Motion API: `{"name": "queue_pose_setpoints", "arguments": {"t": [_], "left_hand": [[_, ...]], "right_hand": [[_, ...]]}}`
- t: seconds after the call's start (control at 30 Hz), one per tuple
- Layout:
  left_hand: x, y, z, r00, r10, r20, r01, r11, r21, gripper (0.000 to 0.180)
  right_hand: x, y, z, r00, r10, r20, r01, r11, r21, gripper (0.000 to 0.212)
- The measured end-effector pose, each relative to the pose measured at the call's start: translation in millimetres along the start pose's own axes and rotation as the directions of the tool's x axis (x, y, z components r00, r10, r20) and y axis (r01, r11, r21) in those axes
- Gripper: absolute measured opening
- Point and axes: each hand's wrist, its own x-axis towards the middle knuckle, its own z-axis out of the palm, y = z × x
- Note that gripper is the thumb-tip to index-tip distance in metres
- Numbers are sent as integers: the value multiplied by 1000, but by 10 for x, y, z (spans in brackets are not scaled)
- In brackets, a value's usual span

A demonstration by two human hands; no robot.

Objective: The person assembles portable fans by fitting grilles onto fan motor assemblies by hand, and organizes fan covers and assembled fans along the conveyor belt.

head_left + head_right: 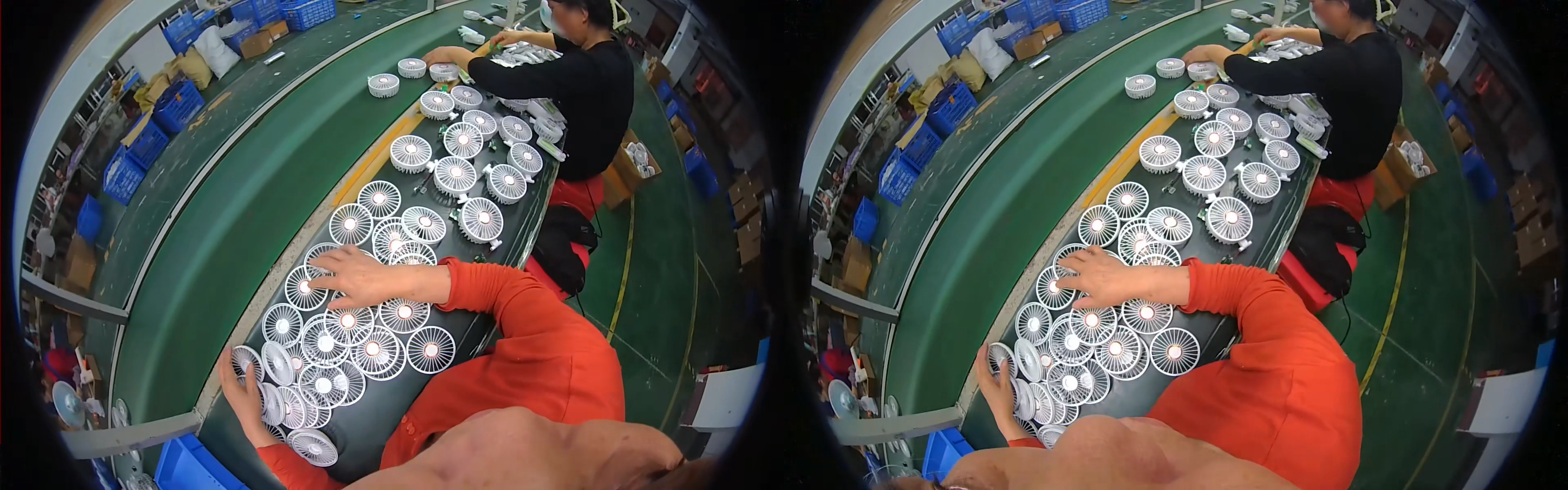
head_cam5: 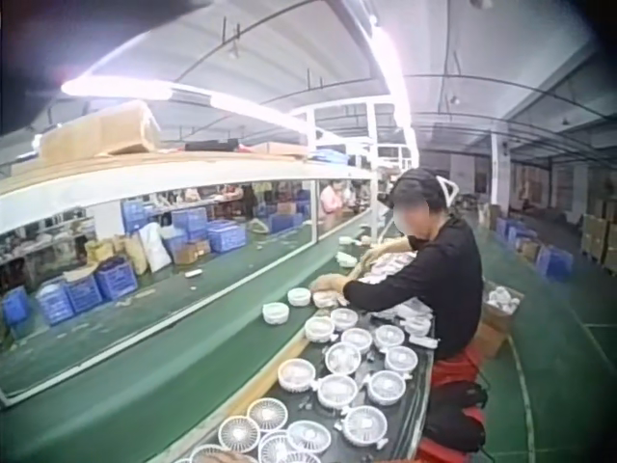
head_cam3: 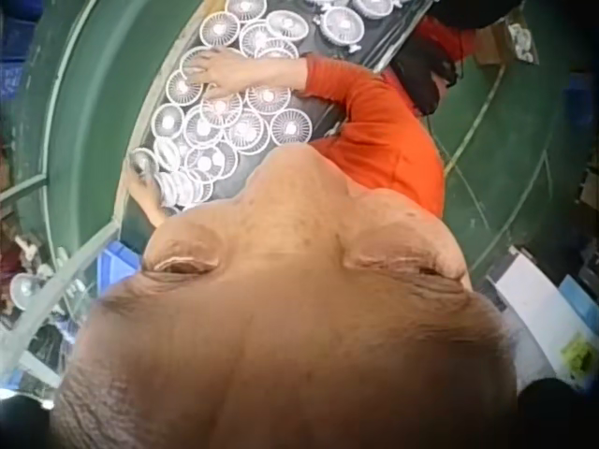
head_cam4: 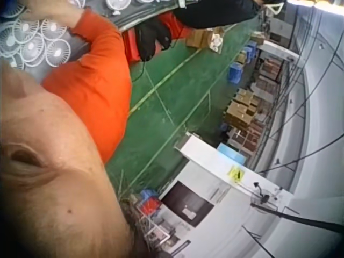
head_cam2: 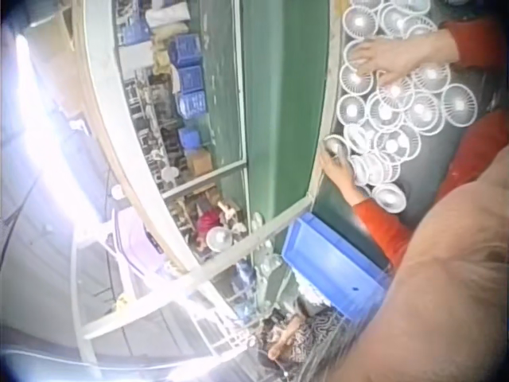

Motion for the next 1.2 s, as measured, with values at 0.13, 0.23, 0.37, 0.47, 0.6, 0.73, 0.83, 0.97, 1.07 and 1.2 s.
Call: {"name": "queue_pose_setpoints", "arguments": {"t": [0.13,0.23,0.37,0.47,0.6,0.73,0.83,0.97,1.07,1.2], "left_hand": [[-36,124,-58,998,31,-55,-33,999,-33,49],[-209,71,-240,997,16,-80,-16,1000,13,46],[-695,-137,-471,983,-78,-169,115,969,218,43],[-1065,-259,-411,961,-175,-213,217,958,189,44],[-1146,-237,-27,955,-208,-213,284,850,444,43],[-1043,-141,88,949,-166,-268,223,955,198,38],[-989,10,67,938,-226,-264,256,963,85,38],[-1015,81,-11,901,-313,-301,296,950,-102,41],[-1093,38,-98,902,-291,-317,301,954,-21,43],[-1357,-455,-99,955,-76,-285,190,898,398,43]], "right_hand": [[35,9,11,1000,-1,9,1,1000,24,53],[39,28,2,1000,13,25,-14,999,31,51],[38,22,-7,999,5,32,-7,999,35,54],[63,3,-21,999,-5,47,3,999,52,56],[35,27,-43,999,2,40,-4,999,47,56],[35,30,-9,1000,-10,25,9,999,46,57],[24,23,4,1000,-5,27,4,999,42,55],[8,37,19,1000,2,25,-3,999,49,54],[2,42,22,1000,12,29,-14,999,40,54],[31,20,35,999,3,45,-5,999,41,54]]}}
